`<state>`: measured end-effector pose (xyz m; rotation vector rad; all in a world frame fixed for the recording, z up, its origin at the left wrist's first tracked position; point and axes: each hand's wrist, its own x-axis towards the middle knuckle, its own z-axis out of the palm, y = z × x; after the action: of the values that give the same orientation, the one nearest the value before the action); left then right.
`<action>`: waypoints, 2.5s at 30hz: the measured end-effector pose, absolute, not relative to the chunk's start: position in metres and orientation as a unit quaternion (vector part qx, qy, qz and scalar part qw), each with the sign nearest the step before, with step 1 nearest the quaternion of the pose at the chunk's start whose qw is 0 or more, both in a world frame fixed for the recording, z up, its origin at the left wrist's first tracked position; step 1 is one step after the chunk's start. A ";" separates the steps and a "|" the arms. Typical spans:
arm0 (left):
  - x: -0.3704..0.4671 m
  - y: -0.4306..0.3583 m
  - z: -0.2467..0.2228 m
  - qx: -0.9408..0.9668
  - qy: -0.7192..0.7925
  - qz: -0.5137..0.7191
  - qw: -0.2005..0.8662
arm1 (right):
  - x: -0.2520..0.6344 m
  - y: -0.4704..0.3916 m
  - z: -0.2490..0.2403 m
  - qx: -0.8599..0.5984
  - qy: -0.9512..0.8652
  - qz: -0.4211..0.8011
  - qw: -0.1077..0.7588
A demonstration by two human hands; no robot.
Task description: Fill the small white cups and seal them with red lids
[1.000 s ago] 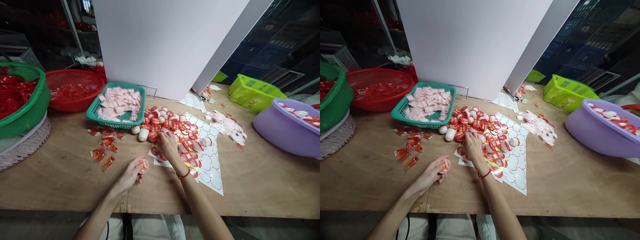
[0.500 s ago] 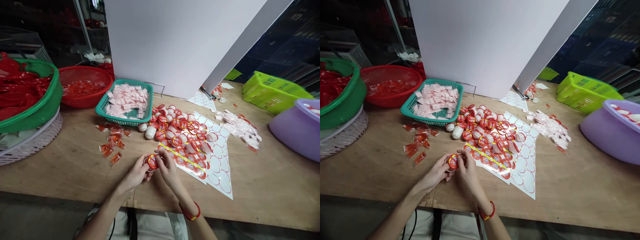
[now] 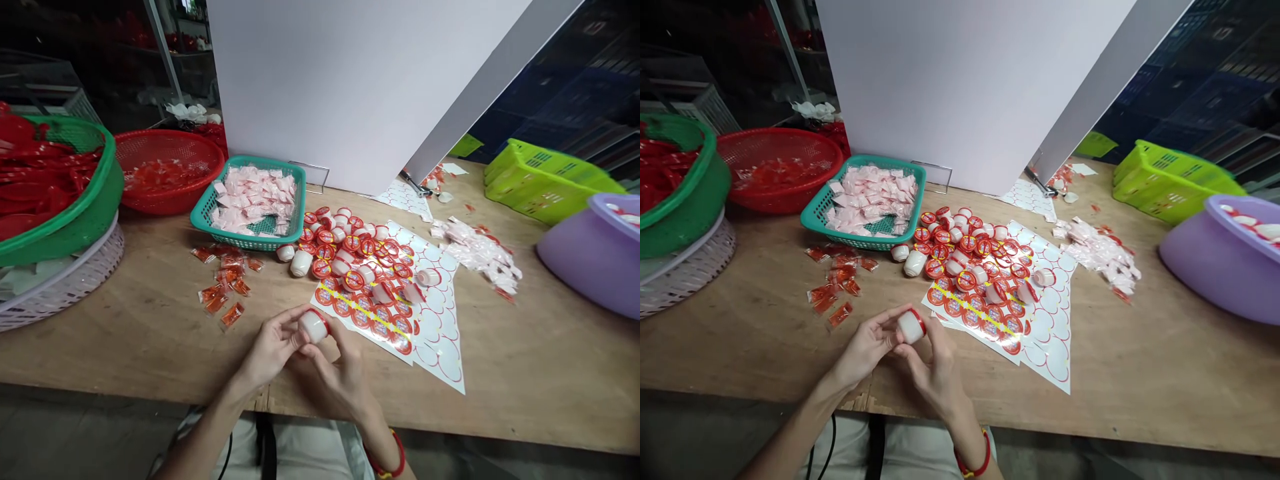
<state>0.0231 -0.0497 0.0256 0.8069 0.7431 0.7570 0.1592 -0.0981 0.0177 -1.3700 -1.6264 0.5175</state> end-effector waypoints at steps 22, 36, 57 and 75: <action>0.018 -0.081 0.016 0.585 0.419 0.378 0.583 | 0.160 -0.113 0.028 -0.506 -0.689 0.205 0.477; 0.040 -0.072 0.015 0.427 0.462 0.263 0.731 | 0.178 -0.121 0.034 -0.494 -0.701 0.254 0.447; 0.043 0.018 0.038 0.835 0.445 0.225 0.231 | 0.312 -0.090 -0.020 -0.789 -0.462 0.051 0.402; 0.077 0.054 0.007 0.811 0.507 0.260 0.137 | 0.289 -0.073 -0.002 -0.729 -0.489 -0.067 0.475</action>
<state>0.0774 0.0542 0.0070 2.3457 1.4661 0.7520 0.2893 -0.0730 -0.0023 -1.7820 -1.1952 -0.1627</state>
